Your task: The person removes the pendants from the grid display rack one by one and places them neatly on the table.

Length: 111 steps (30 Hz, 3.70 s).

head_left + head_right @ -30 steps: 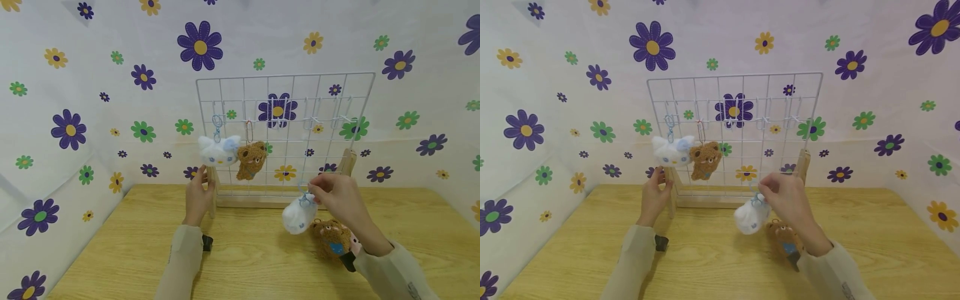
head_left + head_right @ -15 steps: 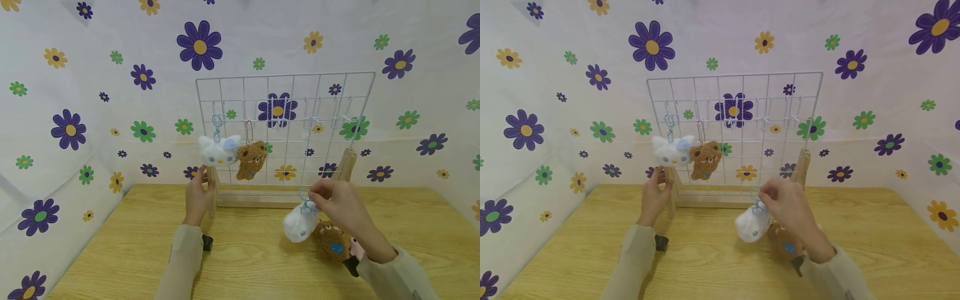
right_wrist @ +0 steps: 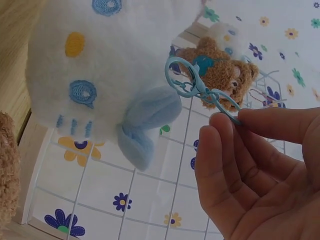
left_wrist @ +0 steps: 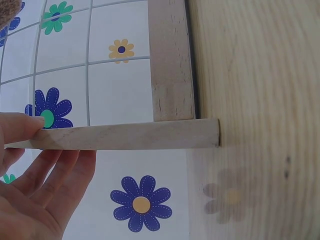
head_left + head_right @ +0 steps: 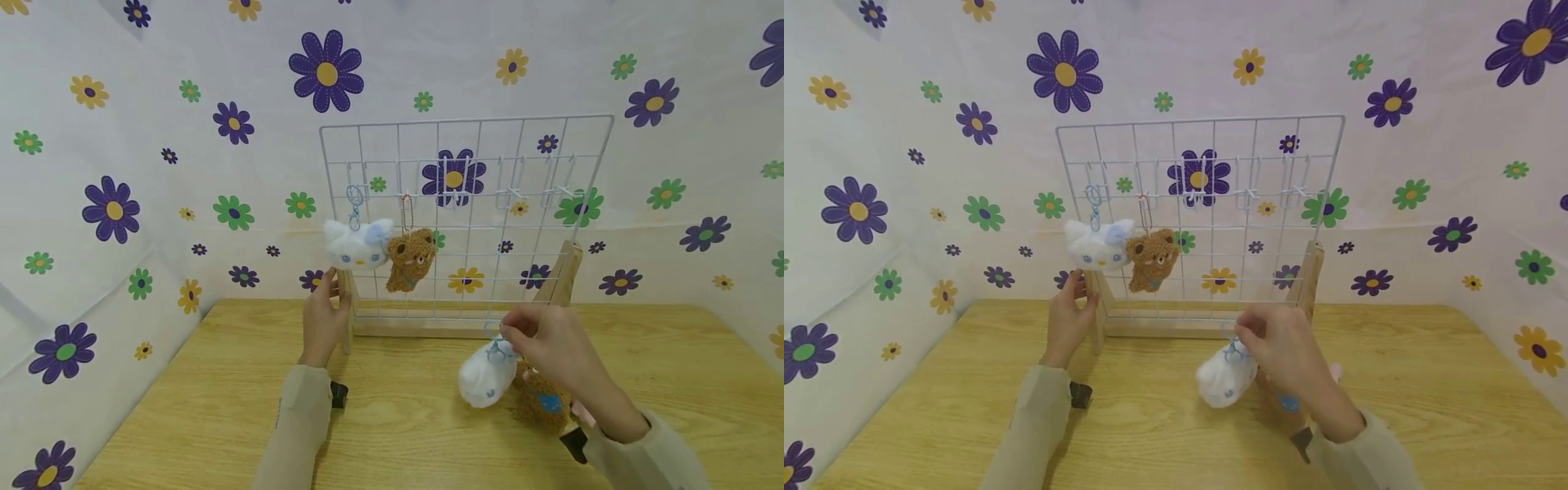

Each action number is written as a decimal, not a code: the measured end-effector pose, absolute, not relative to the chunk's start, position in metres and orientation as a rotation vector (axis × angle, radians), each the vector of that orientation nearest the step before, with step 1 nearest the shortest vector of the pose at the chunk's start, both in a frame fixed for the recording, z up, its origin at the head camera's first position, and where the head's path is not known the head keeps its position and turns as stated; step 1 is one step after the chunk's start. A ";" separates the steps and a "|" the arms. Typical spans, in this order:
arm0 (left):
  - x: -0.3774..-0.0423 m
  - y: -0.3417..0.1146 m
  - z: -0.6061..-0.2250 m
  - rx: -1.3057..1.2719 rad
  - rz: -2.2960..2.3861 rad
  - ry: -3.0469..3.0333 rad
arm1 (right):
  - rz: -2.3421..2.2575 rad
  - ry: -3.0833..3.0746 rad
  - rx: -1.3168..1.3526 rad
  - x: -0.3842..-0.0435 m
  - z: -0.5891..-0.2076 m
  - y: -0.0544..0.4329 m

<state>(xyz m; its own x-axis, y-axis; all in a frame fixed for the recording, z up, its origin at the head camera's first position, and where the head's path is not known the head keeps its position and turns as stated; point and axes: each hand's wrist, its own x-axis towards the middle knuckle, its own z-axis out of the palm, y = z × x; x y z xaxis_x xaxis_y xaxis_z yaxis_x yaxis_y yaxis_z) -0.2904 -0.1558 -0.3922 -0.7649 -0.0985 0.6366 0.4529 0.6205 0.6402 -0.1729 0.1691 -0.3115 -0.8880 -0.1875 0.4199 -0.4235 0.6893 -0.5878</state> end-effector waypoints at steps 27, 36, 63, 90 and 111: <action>-0.289 -0.156 -0.390 -0.277 -1.136 -2.206 | 0.916 -2.699 0.523 -0.158 -0.322 0.177; -0.290 -0.156 -0.390 -0.283 -1.125 -2.202 | 0.902 -2.701 0.569 -0.162 -0.329 0.172; -0.286 -0.156 -0.389 -0.269 -1.141 -2.198 | 0.882 -2.690 0.585 -0.199 -0.363 0.168; -0.287 -0.155 -0.388 -0.261 -1.157 -2.219 | 0.595 -2.691 0.657 -0.201 -0.370 0.174; -0.288 -0.154 -0.386 -0.278 -1.151 -2.207 | 0.641 -2.796 0.608 -0.204 -0.367 0.193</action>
<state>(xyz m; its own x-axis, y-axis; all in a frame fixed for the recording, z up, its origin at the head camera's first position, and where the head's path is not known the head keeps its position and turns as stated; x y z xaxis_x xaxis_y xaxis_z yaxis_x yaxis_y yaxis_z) -0.2882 -0.1539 -0.3863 -0.7814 -0.0969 0.6164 0.4500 0.5969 0.6643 -0.2039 0.1932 -0.3667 -0.8932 -0.3455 0.2878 -0.4364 0.8204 -0.3695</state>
